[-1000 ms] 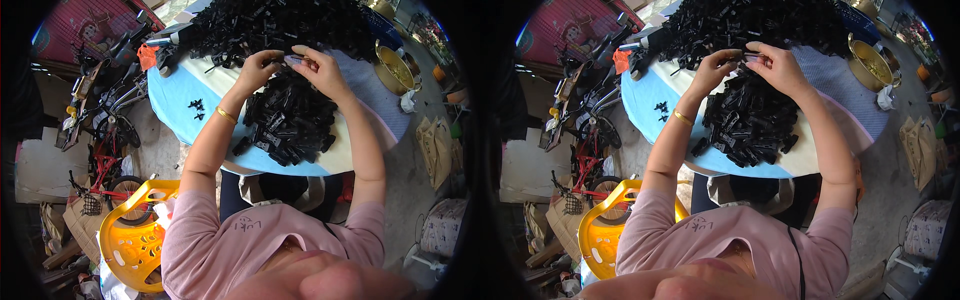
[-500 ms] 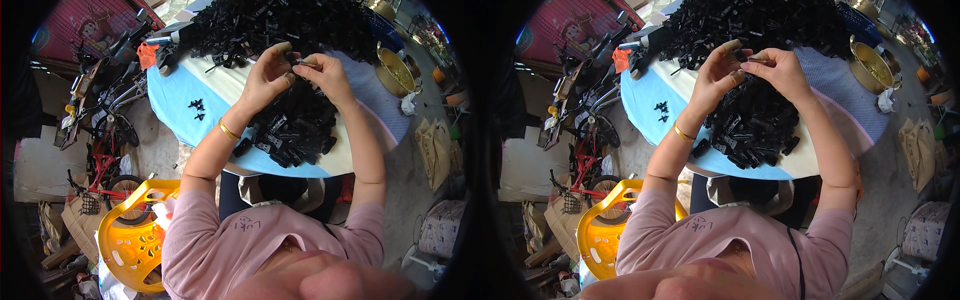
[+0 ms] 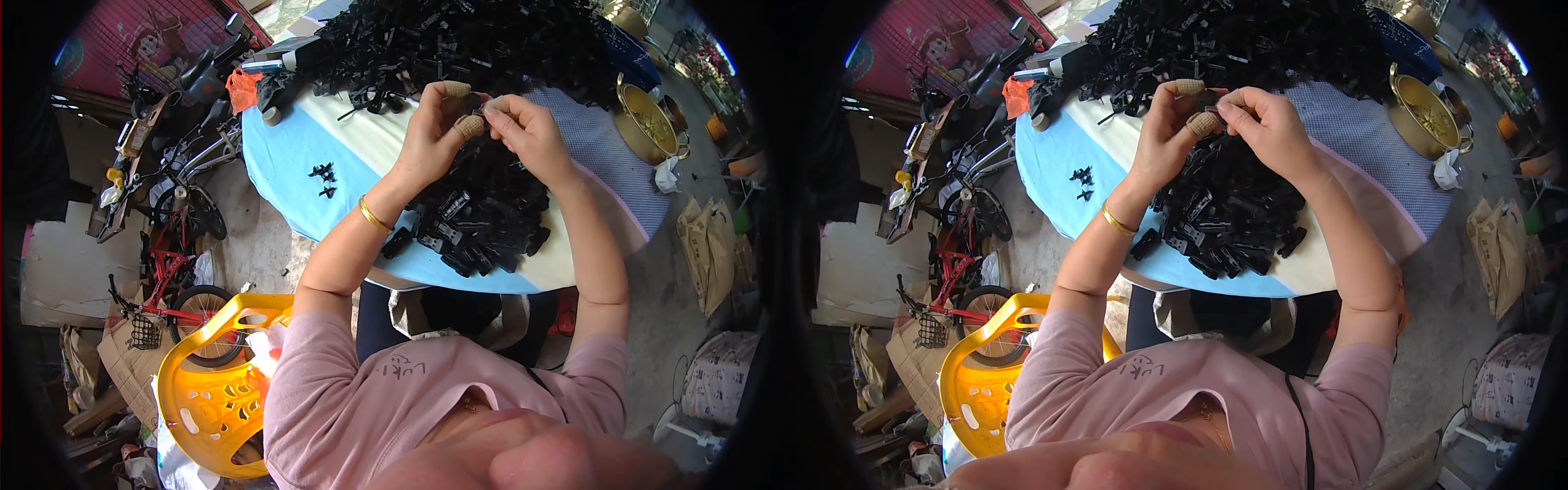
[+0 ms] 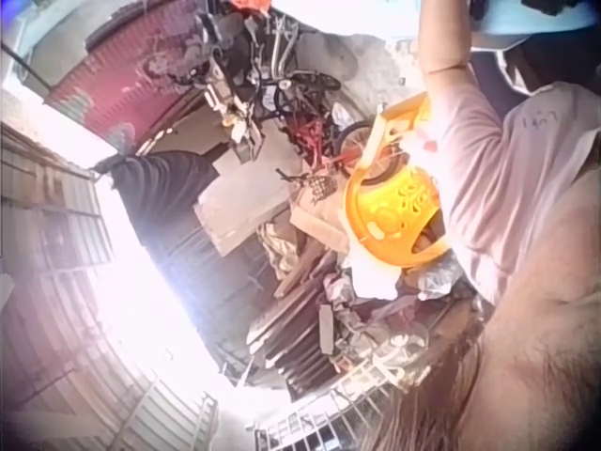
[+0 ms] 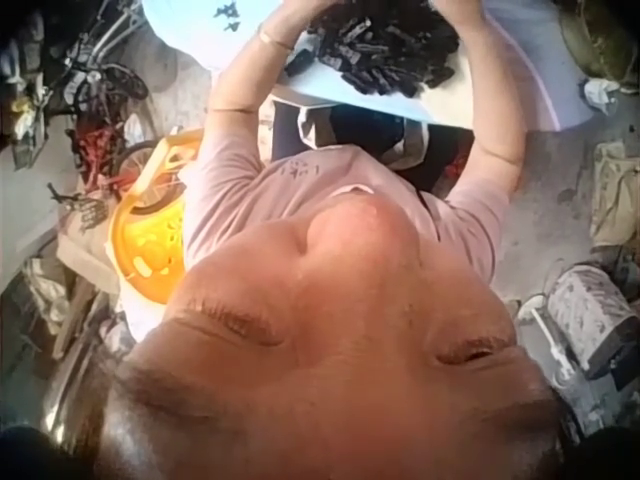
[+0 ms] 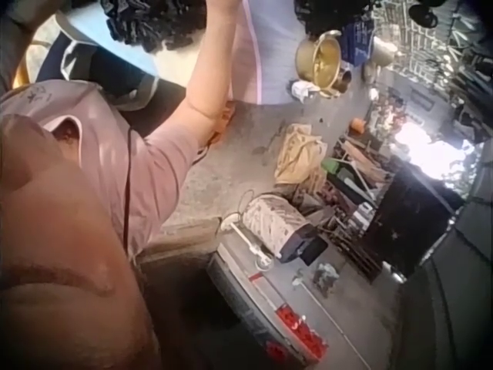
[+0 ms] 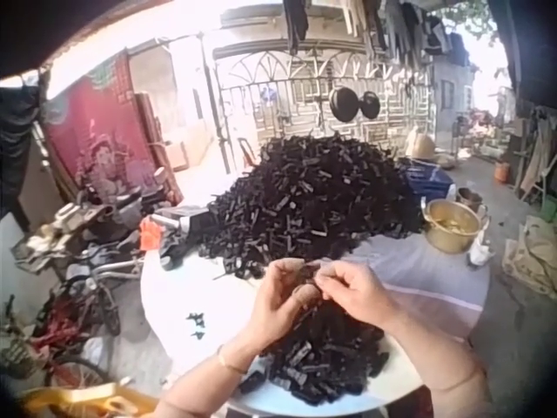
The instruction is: Assembling small black plastic components by hand at a workbench.
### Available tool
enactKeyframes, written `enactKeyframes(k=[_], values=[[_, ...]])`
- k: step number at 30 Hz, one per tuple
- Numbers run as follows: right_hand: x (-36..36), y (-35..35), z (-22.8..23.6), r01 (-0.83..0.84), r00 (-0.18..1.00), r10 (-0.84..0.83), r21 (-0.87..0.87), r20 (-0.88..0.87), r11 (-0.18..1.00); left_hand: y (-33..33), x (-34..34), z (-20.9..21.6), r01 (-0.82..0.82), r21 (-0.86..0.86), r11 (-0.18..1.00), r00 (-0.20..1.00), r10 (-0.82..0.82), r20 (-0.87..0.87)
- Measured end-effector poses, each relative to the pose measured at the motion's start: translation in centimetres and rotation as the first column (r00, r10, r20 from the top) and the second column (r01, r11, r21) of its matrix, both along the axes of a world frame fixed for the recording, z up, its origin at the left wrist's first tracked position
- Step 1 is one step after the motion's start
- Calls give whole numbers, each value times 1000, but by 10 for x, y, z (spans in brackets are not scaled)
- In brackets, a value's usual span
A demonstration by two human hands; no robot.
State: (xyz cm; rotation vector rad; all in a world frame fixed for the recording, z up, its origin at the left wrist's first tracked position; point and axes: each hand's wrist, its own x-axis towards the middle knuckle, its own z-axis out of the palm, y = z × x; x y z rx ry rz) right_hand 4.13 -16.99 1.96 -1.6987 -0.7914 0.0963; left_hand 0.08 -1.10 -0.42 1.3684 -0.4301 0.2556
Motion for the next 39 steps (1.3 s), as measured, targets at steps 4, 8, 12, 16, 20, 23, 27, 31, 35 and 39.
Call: enactKeyframes(k=[4,8,12,16,20,23,27,31,35,39], values=[[-4,2,1,44,992,-40,-27,122,999,-3,0,-3,-144,79,986,985,135,110],[-10,5,2,82,991,-80,-21,104,996,-2,-4,0,-202,93,975,975,191,112],[-13,4,6,10,994,-13,-20,-112,1000,1,-12,4,-351,345,871,924,261,281],[-12,4,4,21,991,-25,-29,-128,999,-5,-10,1,-518,317,794,812,342,472],[-8,6,5,28,992,-33,40,118,999,-7,-9,9,-168,-145,975,981,180,78],[-7,-3,11,97,966,-92,-9,242,995,10,-1,14,72,-535,842,974,-174,-142],[-4,-3,5,-17,965,-8,91,260,996,8,-1,9,153,-544,825,922,-318,-223],[-5,-10,10,-105,964,93,35,249,994,10,-1,2,276,-609,744,850,-484,-206],[-5,-16,21,-218,933,188,66,306,974,16,1,4,265,-621,738,874,-456,-169],[-4,-11,11,-185,960,145,153,238,971,5,-3,4,238,-551,800,891,-405,-203]])
